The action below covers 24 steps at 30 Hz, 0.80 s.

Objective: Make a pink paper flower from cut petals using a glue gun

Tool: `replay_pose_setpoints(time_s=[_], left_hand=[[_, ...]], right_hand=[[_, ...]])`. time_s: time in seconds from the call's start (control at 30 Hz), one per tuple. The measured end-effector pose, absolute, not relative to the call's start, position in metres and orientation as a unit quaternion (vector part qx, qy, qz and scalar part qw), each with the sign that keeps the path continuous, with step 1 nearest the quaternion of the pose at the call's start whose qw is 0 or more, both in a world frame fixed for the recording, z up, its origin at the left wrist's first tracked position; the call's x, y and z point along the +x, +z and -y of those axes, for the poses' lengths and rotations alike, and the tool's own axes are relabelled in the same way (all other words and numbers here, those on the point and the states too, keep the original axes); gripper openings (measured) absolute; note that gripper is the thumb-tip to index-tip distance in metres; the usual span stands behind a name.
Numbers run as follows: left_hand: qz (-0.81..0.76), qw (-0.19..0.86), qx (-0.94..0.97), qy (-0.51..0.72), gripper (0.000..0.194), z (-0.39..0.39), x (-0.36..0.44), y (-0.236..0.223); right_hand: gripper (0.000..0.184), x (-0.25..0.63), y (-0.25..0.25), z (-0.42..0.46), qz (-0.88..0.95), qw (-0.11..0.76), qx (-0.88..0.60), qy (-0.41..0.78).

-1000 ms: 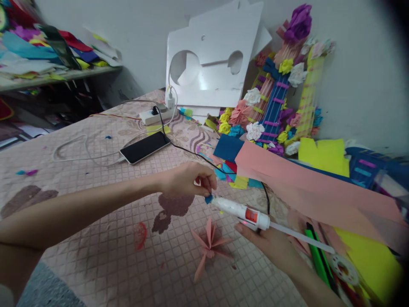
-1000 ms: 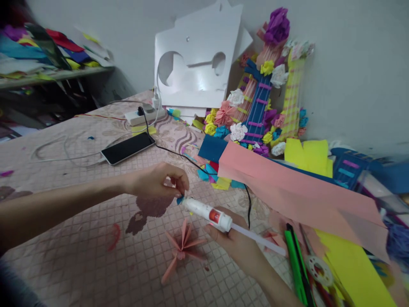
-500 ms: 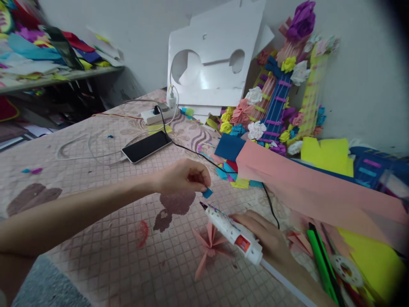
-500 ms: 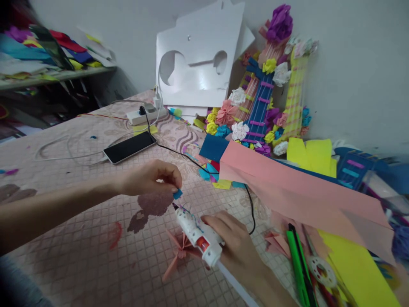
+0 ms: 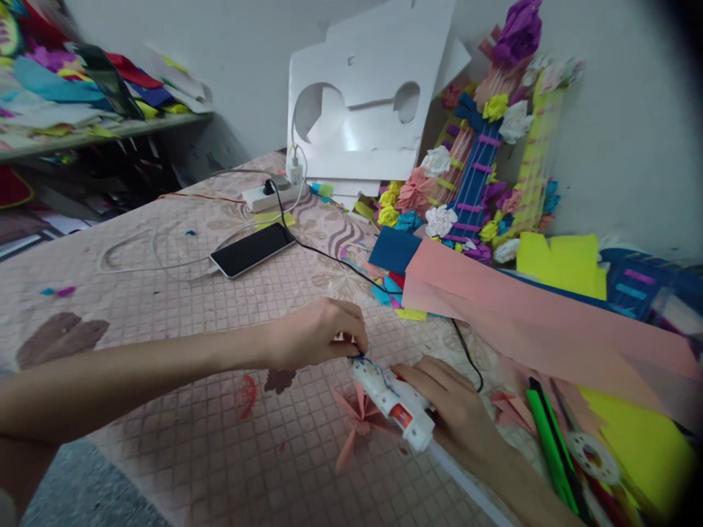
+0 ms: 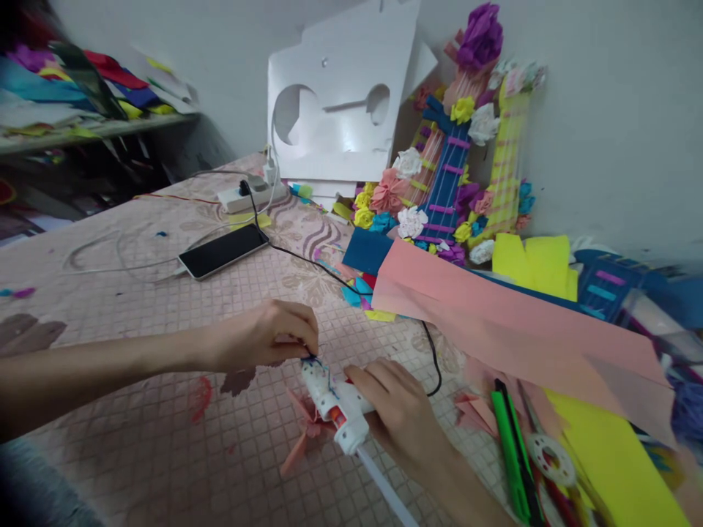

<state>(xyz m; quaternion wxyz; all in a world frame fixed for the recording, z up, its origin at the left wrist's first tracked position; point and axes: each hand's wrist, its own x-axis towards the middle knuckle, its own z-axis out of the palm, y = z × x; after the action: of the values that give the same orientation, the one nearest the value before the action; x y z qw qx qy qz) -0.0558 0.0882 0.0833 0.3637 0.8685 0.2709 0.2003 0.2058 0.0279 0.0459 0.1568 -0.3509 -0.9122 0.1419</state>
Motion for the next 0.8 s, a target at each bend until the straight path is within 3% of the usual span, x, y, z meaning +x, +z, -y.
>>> replay_pose_setpoints(time_s=[0.33, 0.67, 0.8], left_hand=[[-0.172, 0.379, 0.903, 0.109, 0.019, -0.095, -0.053, 0.081], [-0.292, 0.45, 0.805, 0.255, 0.014, -0.089, -0.046, 0.089], [-0.258, 0.423, 0.84, 0.221, 0.014, -0.087, -0.038, 0.089]], right_hand=[[0.026, 0.204, 0.046, -0.026, 0.921, 0.17, -0.335, 0.099], [0.021, 0.203, 0.047, -0.027, 0.926, 0.166, -0.337, 0.03], [0.022, 0.199, 0.05, -0.028, 0.927, 0.173, -0.333, 0.008]])
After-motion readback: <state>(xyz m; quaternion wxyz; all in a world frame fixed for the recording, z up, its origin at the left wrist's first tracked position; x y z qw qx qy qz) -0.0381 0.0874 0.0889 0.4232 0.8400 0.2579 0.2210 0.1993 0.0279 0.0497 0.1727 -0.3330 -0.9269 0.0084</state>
